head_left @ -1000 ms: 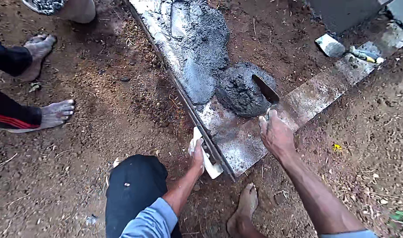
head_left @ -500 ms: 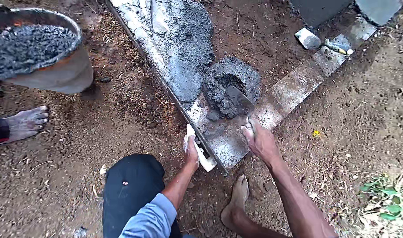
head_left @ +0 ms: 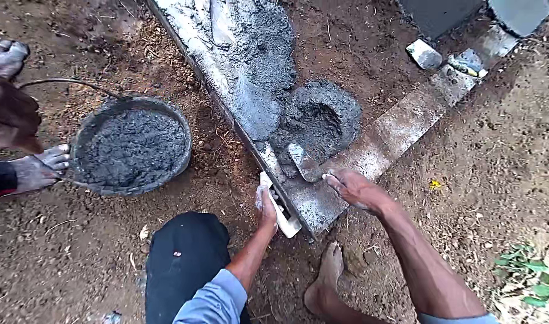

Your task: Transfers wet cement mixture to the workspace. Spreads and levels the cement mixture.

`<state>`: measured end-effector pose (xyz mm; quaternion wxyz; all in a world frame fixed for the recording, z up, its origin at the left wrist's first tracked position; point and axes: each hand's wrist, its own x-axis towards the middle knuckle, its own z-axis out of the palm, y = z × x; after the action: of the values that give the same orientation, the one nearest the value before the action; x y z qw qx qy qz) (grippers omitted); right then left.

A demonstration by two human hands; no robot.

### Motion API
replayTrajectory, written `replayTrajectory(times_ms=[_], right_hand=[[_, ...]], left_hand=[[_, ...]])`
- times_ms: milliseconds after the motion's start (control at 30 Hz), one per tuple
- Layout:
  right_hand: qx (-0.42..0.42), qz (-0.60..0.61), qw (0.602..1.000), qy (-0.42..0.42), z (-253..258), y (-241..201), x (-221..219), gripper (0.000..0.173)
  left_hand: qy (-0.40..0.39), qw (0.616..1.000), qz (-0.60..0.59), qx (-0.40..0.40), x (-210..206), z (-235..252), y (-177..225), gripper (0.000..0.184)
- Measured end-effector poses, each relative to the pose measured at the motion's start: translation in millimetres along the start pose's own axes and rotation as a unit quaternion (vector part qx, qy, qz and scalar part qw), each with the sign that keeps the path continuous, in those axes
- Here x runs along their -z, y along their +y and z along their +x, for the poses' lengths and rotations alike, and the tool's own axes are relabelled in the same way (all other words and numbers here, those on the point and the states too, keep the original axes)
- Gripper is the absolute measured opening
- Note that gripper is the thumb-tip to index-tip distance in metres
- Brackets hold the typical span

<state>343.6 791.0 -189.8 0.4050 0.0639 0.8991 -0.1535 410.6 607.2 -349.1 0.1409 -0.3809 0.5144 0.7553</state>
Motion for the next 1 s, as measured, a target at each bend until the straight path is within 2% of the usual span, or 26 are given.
replayTrajectory(times_ms=[67, 133, 233, 300, 400, 467, 600, 733, 867, 933, 1000], right_hand=[[-0.016, 0.063, 0.997, 0.035, -5, 5, 18, 0.039], [-0.017, 0.160, 0.985, 0.066, 11, 7, 33, 0.043], [-0.032, 0.199, 0.979, 0.027, 43, -6, 43, 0.046], [-0.025, 0.156, 0.987, -0.009, 50, -19, 35, 0.044], [0.010, 0.064, 0.998, -0.014, 45, -27, 12, 0.044], [0.019, 0.030, 0.999, -0.002, 30, -28, 13, 0.043], [0.045, 0.037, 0.998, 0.026, 18, -22, -3, 0.039], [0.043, -0.097, 0.993, 0.053, 31, -53, -25, 0.041], [0.059, -0.105, 0.993, 0.019, 45, -70, -16, 0.042], [0.056, -0.114, 0.992, -0.019, 32, -62, -4, 0.041], [0.069, -0.131, 0.989, -0.029, 18, -35, 13, 0.040]], left_hand=[[-0.002, 1.000, 0.001, 0.000, 0, 1, 3, 0.047], [0.000, 1.000, 0.001, 0.002, 1, 0, 1, 0.046], [-0.002, 1.000, 0.000, -0.002, -1, 0, 3, 0.045], [-0.004, 1.000, 0.007, 0.000, -1, -1, 6, 0.046], [0.001, 1.000, 0.011, -0.001, 0, 0, 3, 0.046], [-0.003, 1.000, 0.011, -0.003, -1, 0, 2, 0.046], [0.000, 1.000, 0.016, -0.004, 0, -1, 4, 0.046], [-0.002, 1.000, 0.011, 0.005, 0, -2, 3, 0.046], [0.013, 1.000, 0.002, 0.014, 0, -3, -1, 0.046], [0.010, 1.000, -0.001, 0.015, -2, -6, -2, 0.046], [0.008, 1.000, -0.002, 0.012, -3, -7, -4, 0.046]])
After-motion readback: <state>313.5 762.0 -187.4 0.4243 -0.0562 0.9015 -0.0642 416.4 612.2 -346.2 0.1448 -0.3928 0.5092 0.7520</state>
